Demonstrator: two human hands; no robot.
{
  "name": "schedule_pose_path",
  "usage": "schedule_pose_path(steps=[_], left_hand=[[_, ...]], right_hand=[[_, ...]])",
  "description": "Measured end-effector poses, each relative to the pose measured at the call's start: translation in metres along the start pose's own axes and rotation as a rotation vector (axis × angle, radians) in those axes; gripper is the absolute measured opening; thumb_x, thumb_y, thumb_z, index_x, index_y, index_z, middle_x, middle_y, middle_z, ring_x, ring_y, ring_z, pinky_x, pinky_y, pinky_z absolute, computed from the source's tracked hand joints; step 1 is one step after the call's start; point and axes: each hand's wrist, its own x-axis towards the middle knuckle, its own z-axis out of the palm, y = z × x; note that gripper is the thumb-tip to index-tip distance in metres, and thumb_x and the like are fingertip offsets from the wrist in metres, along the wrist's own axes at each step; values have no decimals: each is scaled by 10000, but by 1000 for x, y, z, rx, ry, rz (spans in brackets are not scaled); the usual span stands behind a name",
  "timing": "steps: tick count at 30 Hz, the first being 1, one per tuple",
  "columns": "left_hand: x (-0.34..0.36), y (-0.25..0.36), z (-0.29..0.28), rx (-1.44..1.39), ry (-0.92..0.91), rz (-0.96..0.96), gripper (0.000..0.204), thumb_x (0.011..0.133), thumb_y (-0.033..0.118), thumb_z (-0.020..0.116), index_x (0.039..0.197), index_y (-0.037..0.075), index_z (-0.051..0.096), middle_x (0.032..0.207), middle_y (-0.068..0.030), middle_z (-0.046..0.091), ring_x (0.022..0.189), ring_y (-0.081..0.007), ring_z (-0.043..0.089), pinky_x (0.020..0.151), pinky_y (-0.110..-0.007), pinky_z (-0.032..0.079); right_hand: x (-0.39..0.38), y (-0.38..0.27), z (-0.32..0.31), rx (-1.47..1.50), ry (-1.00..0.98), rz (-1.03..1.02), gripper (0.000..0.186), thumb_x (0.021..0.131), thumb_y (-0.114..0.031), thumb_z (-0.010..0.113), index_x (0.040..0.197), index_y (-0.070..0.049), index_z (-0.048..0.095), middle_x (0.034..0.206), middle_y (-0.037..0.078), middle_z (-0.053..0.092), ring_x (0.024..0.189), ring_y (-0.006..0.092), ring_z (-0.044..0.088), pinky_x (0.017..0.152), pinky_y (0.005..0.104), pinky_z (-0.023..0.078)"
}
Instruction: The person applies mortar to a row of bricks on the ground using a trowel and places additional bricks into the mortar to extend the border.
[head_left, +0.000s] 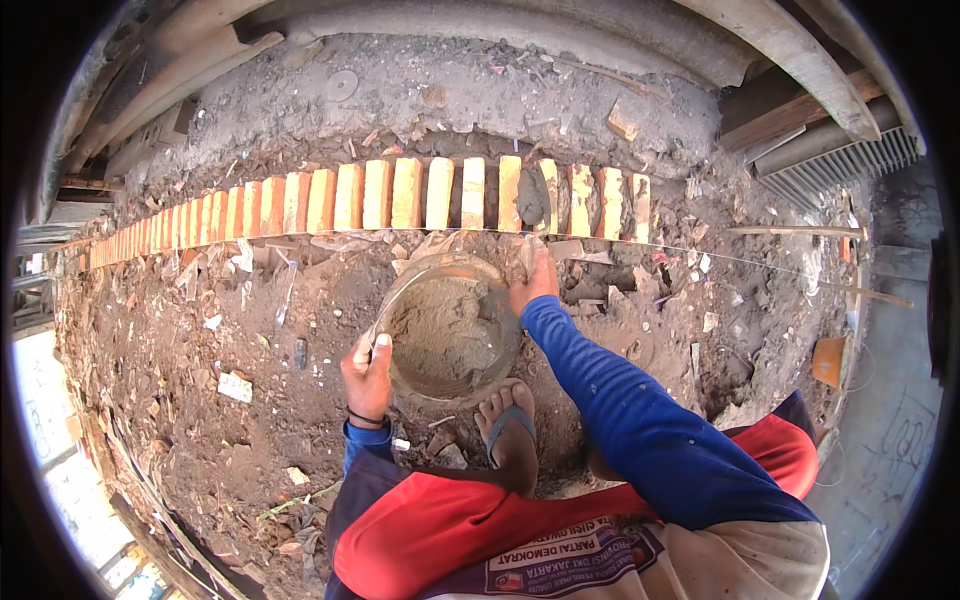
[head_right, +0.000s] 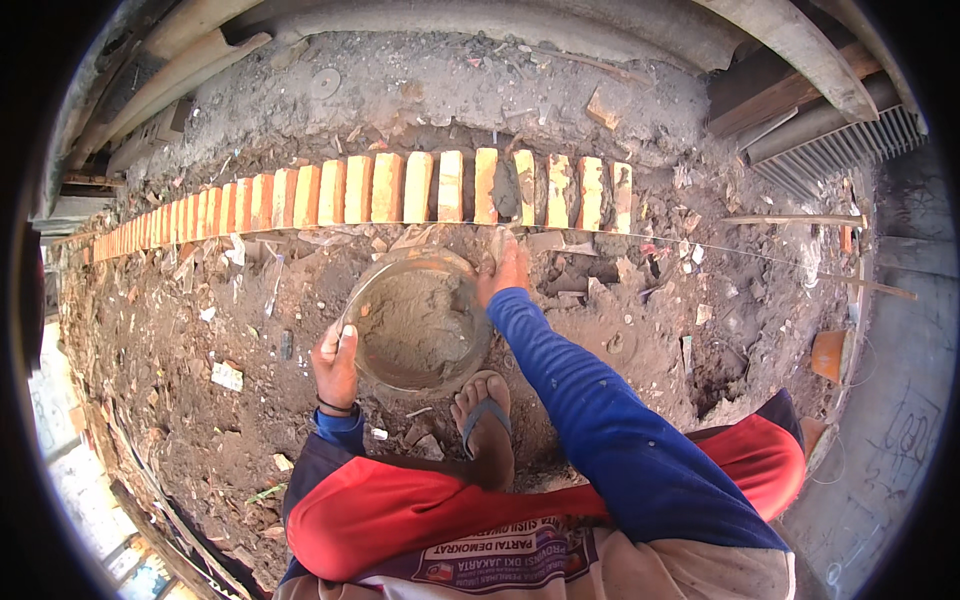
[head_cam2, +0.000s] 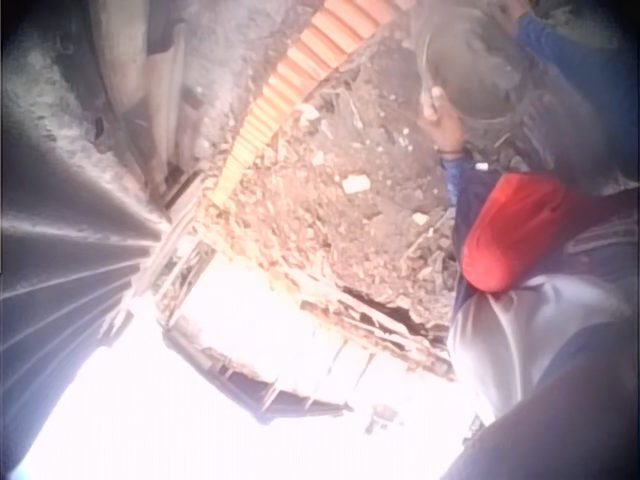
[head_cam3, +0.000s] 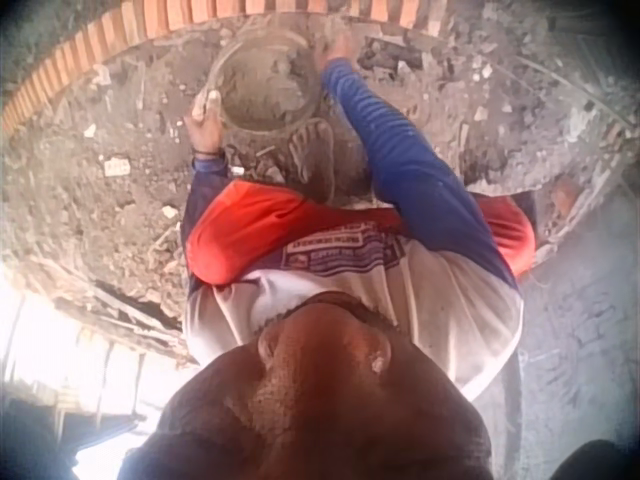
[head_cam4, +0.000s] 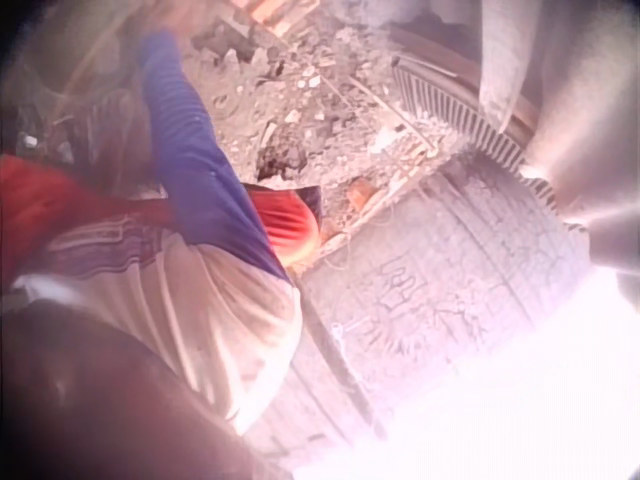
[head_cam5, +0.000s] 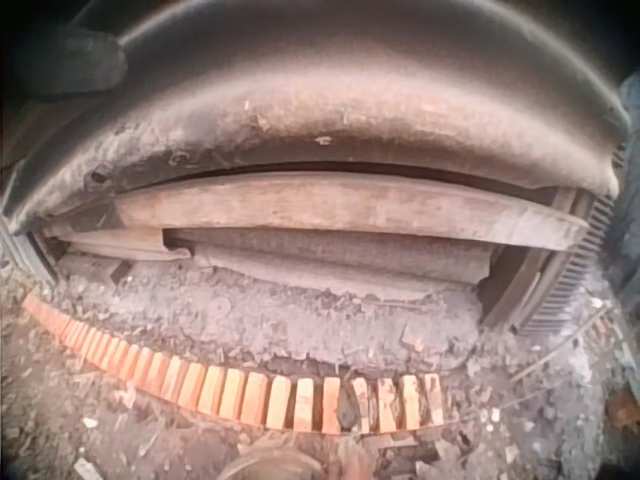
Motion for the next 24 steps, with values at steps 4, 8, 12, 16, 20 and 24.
schedule_pose_path(steps=[4, 8, 12, 16, 20, 24], left_hand=[[1, 2, -1, 54, 10, -4, 222, 965, 83, 570, 1132, -45, 642, 945, 43, 595, 862, -48, 481, 762, -208, 396], [1, 1, -1, -9, -2, -11, 214, 964, 87, 575, 1120, -42, 645, 933, 45, 588, 855, -47, 474, 757, -209, 394], [0, -2, -4, 10, 19, -17, 209, 966, 98, 579, 1110, -35, 651, 919, 45, 586, 853, -51, 474, 761, -213, 397], [3, -4, -7, 59, 5, 21, 230, 970, 109, 575, 1135, -28, 660, 952, 35, 613, 876, -58, 496, 786, -223, 409], [5, -7, -9, -30, 31, -33, 267, 972, 113, 570, 1188, -20, 656, 1028, 11, 648, 919, -62, 524, 827, -223, 416], [6, -6, -9, -29, 24, -6, 269, 972, 111, 572, 1190, -26, 652, 1023, 12, 645, 916, -60, 520, 823, -220, 414]], right_hand=[[6, 4, 5, -45, 52, -118, 611, 879, -144, 604, 1403, 54, 361, 1327, 314, 468, 1217, 469, 480, 1033, 461, 401], [5, 4, 13, -34, 51, -38, 574, 890, -169, 597, 1382, 51, 400, 1276, 323, 510, 1187, 476, 504, 1021, 465, 410], [13, -6, 8, -81, 65, -41, 552, 886, -159, 594, 1373, 34, 420, 1239, 322, 538, 1157, 479, 528, 1005, 472, 424], [20, -12, -11, 0, -193, 107, 588, 894, -158, 574, 1414, 27, 373, 1303, 335, 486, 1208, 484, 486, 1029, 466, 403], [-6, -2, -22, 73, -1, 31, 604, 899, -165, 607, 1395, 78, 362, 1361, 316, 465, 1286, 431, 453, 1081, 424, 359], [-13, 6, -7, -78, -24, 74, 595, 913, -165, 586, 1403, 79, 354, 1392, 319, 433, 1313, 444, 419, 1108, 425, 333]])
